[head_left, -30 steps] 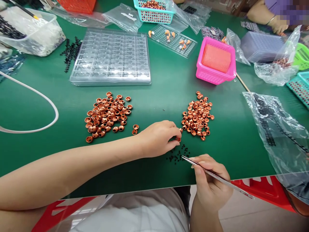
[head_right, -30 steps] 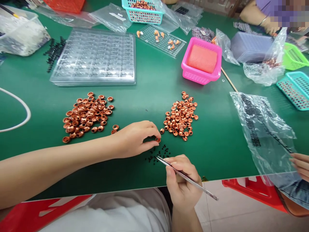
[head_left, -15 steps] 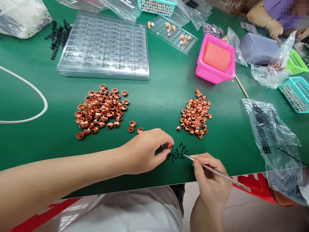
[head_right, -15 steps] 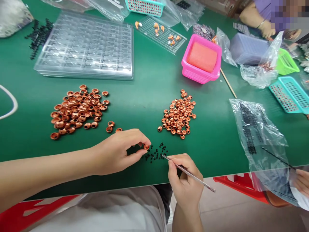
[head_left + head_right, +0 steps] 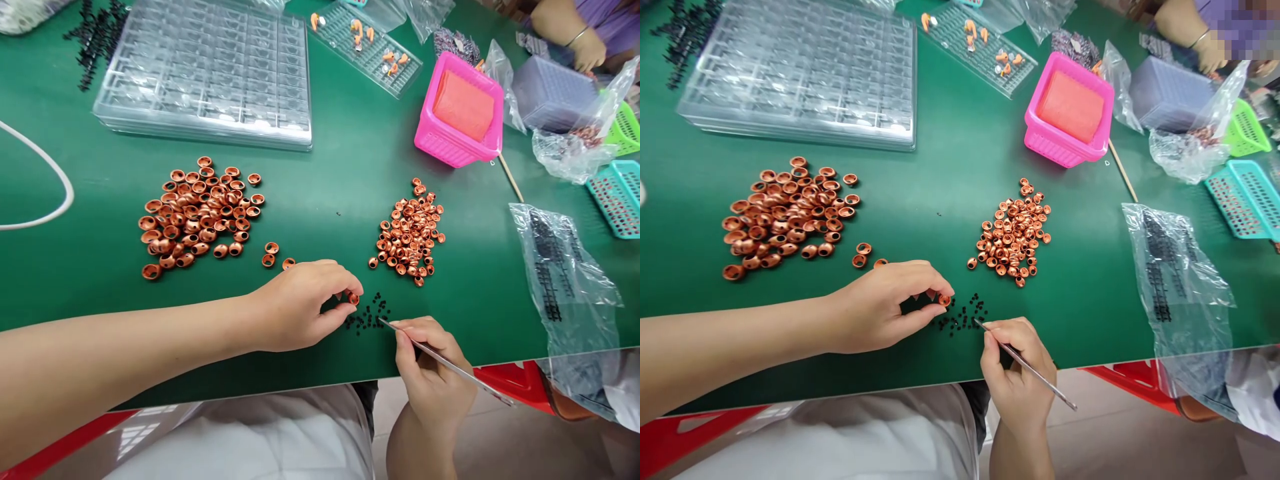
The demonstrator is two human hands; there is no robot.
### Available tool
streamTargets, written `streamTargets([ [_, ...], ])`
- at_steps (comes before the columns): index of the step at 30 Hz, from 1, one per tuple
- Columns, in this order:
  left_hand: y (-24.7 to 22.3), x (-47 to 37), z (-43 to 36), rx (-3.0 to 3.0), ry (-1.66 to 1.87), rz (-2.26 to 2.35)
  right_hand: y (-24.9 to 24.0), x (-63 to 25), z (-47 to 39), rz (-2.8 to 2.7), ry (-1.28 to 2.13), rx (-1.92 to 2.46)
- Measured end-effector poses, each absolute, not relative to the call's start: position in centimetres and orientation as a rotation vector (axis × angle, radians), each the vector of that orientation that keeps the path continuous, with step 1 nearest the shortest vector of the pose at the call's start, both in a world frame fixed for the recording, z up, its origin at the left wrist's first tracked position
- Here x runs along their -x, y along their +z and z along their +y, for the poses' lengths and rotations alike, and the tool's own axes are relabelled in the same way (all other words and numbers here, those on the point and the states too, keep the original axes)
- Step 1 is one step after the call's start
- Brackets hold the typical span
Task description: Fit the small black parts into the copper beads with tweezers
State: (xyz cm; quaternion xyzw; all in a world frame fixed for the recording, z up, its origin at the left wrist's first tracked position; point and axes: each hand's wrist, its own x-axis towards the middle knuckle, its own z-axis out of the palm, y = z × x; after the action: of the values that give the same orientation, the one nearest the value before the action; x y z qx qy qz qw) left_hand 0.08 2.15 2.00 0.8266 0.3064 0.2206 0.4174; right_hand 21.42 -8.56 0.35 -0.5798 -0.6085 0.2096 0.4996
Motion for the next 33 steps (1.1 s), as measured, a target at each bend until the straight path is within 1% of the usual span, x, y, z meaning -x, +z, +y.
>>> streamTargets([
  [5, 2.08, 0.05, 2.18, -2.067, 0.540, 0.772, 0.45, -21.46, -8.52, -1.457, 0.530, 1.346],
  [22, 2.00, 0.07, 2.17, -2.069, 0.548, 0.767, 0.41, -21.29, -8.60, -1.486, 0.473, 1.395],
  [28, 1.89, 0.00, 2.11, -2.066, 0.546, 0.775, 0.07, -21.13, -8.49, -1.512, 0.421, 1.394],
  [33, 1.69, 0.07, 2.11, -2.090, 0.582, 0.733, 0.40, -20.75, -8.78, -1.425, 0.353, 1.317],
])
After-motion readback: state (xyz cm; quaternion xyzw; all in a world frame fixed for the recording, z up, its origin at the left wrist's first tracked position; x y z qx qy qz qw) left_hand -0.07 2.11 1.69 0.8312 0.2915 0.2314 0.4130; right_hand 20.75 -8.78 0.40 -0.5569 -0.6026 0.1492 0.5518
